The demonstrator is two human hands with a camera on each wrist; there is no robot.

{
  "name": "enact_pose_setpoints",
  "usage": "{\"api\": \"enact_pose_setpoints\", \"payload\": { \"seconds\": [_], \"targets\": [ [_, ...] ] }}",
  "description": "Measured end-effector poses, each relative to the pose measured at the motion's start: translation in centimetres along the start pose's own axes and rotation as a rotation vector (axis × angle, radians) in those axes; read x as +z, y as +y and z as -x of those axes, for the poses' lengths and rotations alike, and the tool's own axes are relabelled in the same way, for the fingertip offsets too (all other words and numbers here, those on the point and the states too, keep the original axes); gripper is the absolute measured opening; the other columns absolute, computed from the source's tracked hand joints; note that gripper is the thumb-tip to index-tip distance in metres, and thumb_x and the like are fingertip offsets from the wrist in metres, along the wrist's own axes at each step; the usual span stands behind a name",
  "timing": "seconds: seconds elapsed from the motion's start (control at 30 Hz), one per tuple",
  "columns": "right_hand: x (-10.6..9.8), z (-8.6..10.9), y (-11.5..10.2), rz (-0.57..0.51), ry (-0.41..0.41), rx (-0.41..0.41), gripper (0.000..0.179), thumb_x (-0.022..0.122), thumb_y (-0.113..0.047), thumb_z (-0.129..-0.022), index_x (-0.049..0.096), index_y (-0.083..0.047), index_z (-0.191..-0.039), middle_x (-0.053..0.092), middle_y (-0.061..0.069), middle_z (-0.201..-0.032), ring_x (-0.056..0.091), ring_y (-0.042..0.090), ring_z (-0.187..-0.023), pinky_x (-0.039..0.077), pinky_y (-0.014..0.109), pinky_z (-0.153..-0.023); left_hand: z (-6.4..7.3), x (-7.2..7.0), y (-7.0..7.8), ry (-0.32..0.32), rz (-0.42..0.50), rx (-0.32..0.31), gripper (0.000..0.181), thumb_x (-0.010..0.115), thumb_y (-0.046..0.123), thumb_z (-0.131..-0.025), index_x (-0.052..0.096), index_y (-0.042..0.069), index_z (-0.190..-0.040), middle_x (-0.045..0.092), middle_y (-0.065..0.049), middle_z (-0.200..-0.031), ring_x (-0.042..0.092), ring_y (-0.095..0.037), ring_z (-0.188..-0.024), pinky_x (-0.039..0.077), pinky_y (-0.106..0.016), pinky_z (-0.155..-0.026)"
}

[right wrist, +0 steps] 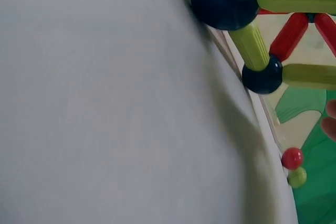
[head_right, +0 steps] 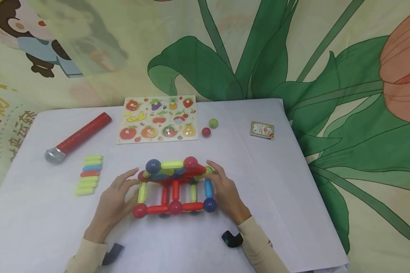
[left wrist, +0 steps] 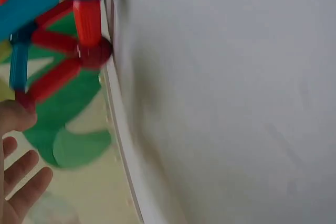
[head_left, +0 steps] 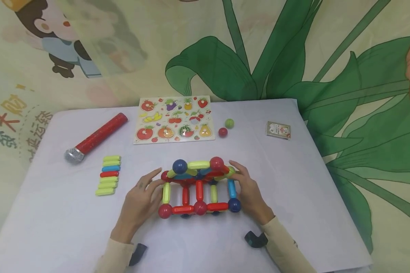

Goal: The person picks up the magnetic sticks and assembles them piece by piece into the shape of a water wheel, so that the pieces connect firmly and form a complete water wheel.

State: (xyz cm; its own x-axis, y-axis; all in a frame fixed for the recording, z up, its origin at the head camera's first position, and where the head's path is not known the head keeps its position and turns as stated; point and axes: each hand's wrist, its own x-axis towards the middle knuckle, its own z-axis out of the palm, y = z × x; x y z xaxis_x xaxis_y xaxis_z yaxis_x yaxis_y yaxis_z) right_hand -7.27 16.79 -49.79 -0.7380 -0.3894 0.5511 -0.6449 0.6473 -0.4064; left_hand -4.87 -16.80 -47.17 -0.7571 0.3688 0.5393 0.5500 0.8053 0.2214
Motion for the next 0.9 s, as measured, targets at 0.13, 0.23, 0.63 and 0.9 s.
{"api": "enact_pose_setpoints", "payload": {
  "seconds": [0.13, 0.23, 0.63, 0.9],
  "targets": [
    [-0.8, 1.0, 0.7, -0.002, 0.001, 0.136, 0.054, 0.073, 0.011, -0.072, 0.045, -0.006, -0.114, 0.046, 0.013, -0.138, 0.067, 0.024, -0.097, 0.057, 0.033, -0.077, 2.4, -2.5, -2.8, -0.012, -0.017, -0.233, 0.042, 0.079, -0.002, -0.068, 0.057, 0.001, -0.103, 0.058, -0.017, -0.117, 0.056, -0.034, -0.107, 0.054, -0.049, -0.079],
    [-1.0, 1.7, 1.6, -0.073, 0.014, 0.292, 0.046, 0.065, 0.007, -0.081, 0.045, -0.004, -0.121, 0.048, 0.012, -0.135, 0.066, 0.02, -0.095, 0.057, 0.033, -0.077, 4.2, -4.2, -4.7, -0.082, -0.052, -0.441, 0.037, 0.072, -0.007, -0.072, 0.056, 0.001, -0.105, 0.055, -0.021, -0.111, 0.052, -0.04, -0.102, 0.048, -0.055, -0.08],
    [0.1, 2.5, 3.1, -0.179, 0.067, 0.633, 0.04, 0.059, -0.004, -0.09, 0.047, -0.011, -0.127, 0.062, 0.004, -0.091, 0.059, 0.012, -0.071, 0.051, 0.024, -0.061, 6.3, -4.7, -7.4, -0.249, -0.137, -0.513, 0.037, 0.072, -0.011, -0.071, 0.06, 0.002, -0.103, 0.061, -0.023, -0.103, 0.05, -0.046, -0.1, 0.044, -0.058, -0.08],
    [0.0, 2.5, 3.5, -0.196, 0.091, 0.626, 0.038, 0.056, 0.001, -0.089, 0.05, -0.011, -0.124, 0.06, 0.003, -0.097, 0.059, 0.01, -0.071, 0.05, 0.023, -0.059, 3.6, -4.5, -3.7, 0.038, 0.296, -0.536, 0.043, 0.069, -0.014, -0.077, 0.055, -0.004, -0.117, 0.064, -0.005, -0.103, 0.061, -0.012, -0.095, 0.051, -0.021, -0.081]
  ]
}}
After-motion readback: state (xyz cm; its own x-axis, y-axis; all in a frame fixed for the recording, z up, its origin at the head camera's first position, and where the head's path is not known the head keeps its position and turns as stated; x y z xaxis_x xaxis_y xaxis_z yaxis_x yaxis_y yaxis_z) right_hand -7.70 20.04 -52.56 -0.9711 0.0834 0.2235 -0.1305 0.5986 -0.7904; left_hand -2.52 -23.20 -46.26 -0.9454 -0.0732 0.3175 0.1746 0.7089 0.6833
